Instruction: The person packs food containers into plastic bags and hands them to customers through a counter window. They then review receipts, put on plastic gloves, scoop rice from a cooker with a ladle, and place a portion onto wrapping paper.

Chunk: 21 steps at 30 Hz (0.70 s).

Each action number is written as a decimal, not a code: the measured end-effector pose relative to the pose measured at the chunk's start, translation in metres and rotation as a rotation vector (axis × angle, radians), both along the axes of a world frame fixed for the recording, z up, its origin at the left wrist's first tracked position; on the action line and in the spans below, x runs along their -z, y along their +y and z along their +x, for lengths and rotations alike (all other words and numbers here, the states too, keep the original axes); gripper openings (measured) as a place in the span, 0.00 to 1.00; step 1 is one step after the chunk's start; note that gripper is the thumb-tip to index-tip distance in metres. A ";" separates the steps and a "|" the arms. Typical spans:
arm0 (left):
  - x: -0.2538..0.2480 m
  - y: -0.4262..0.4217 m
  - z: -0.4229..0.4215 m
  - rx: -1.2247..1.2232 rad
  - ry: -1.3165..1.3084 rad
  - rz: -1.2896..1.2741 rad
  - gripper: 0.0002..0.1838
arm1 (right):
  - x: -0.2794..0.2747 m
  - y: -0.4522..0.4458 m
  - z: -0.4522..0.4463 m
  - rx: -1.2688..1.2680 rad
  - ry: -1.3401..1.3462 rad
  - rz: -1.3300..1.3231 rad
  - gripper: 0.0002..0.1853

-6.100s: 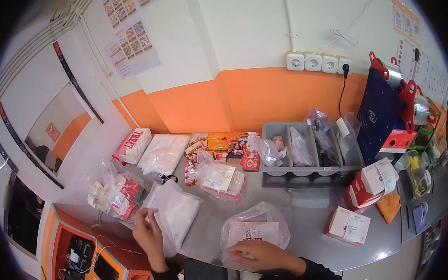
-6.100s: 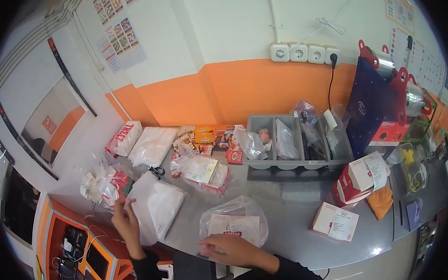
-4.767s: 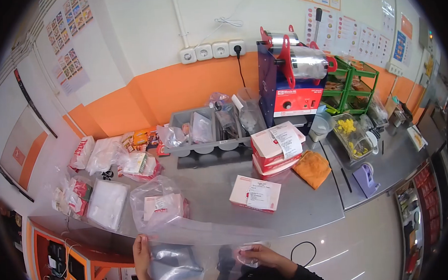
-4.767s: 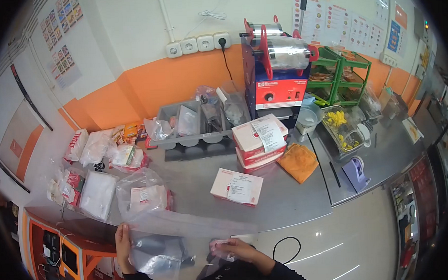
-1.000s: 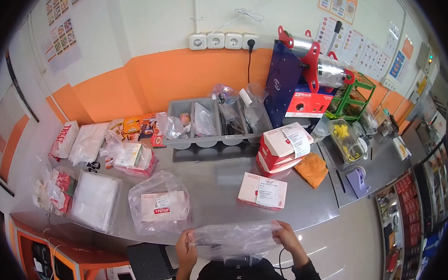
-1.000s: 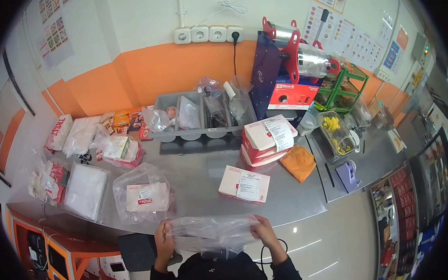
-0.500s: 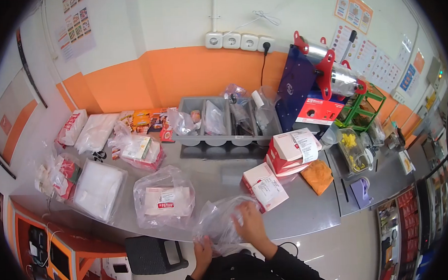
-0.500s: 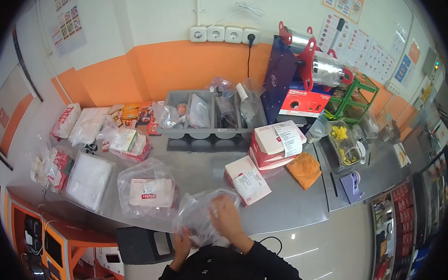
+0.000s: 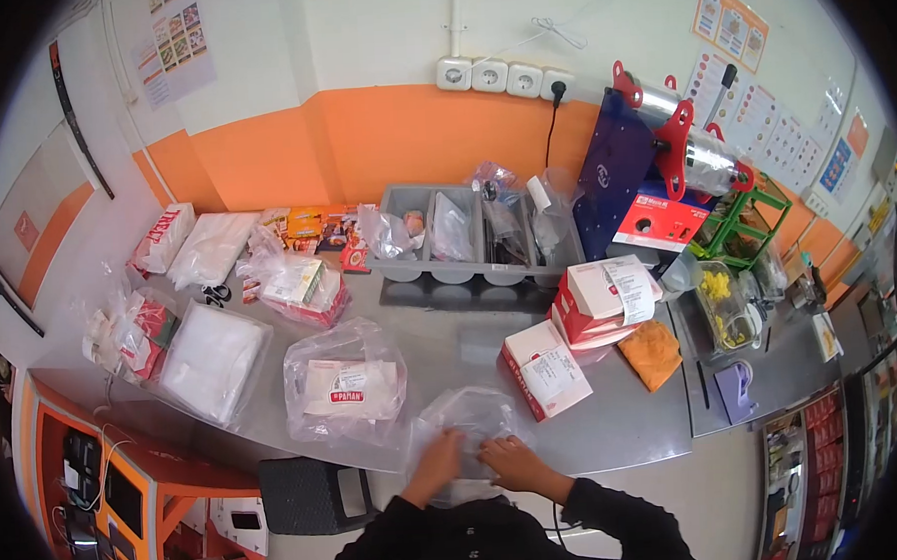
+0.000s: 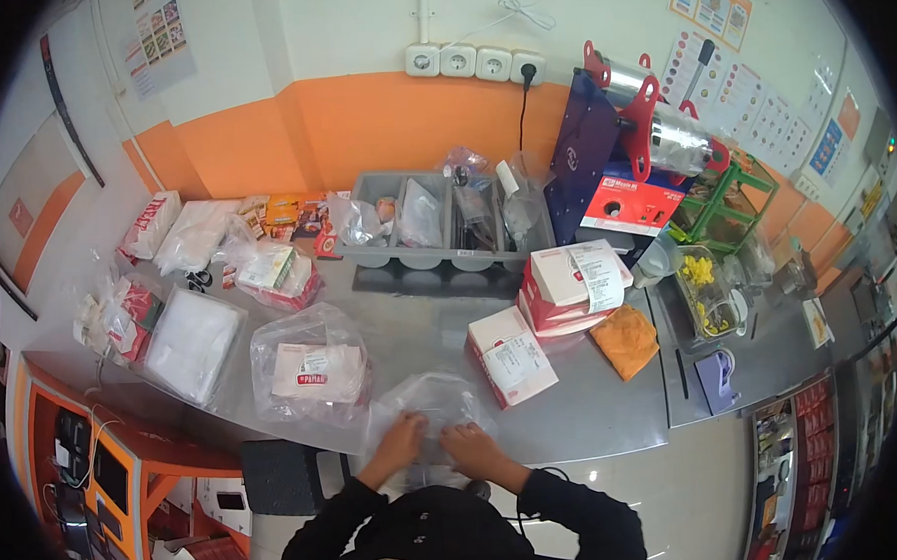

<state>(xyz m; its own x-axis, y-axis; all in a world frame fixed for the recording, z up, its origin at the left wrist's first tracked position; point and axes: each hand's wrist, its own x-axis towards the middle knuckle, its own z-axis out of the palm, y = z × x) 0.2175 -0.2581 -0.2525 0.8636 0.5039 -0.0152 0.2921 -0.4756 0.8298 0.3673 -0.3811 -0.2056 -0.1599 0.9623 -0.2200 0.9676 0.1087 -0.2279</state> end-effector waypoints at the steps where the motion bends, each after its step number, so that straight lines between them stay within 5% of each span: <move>1: 0.006 0.013 -0.005 -0.054 -0.023 -0.012 0.22 | -0.010 -0.010 0.012 0.010 -0.006 -0.017 0.35; 3: 0.014 0.015 -0.017 -0.077 0.015 -0.088 0.30 | -0.014 -0.023 0.024 0.067 -0.015 -0.034 0.30; 6: -0.020 -0.017 -0.002 -0.087 0.446 0.232 0.41 | -0.034 -0.003 0.007 0.193 -0.231 -0.268 0.23; 10: -0.061 -0.021 0.010 -0.076 0.341 0.249 0.42 | -0.026 0.036 -0.026 0.299 -0.190 0.128 0.18; 11: -0.048 -0.017 0.007 -0.105 0.274 0.261 0.42 | 0.009 0.039 -0.020 0.189 -0.173 0.057 0.23; 14: -0.028 0.006 -0.012 -0.035 0.192 0.235 0.41 | 0.008 0.026 0.006 0.400 -0.124 -0.103 0.36; 15: -0.022 0.013 -0.015 0.011 0.181 0.215 0.41 | 0.044 0.029 0.025 0.419 -0.142 -0.230 0.48; 18: 0.007 0.008 -0.016 -0.023 0.274 0.320 0.43 | 0.039 0.034 0.037 0.195 -0.249 -0.207 0.49; 19: -0.034 -0.001 -0.009 -0.103 0.320 0.307 0.34 | 0.013 0.044 0.033 0.137 -0.120 -0.329 0.46; 21: -0.039 -0.005 0.002 -0.151 0.426 0.239 0.34 | -0.053 0.080 0.028 -0.068 0.112 -0.516 0.40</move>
<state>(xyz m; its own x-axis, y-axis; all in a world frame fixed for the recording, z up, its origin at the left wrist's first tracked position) 0.2194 -0.2633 -0.2137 0.7233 0.6546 -0.2197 0.6608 -0.5639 0.4954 0.3954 -0.3013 -0.1530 -0.2676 0.7202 -0.6401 0.9289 0.0163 -0.3700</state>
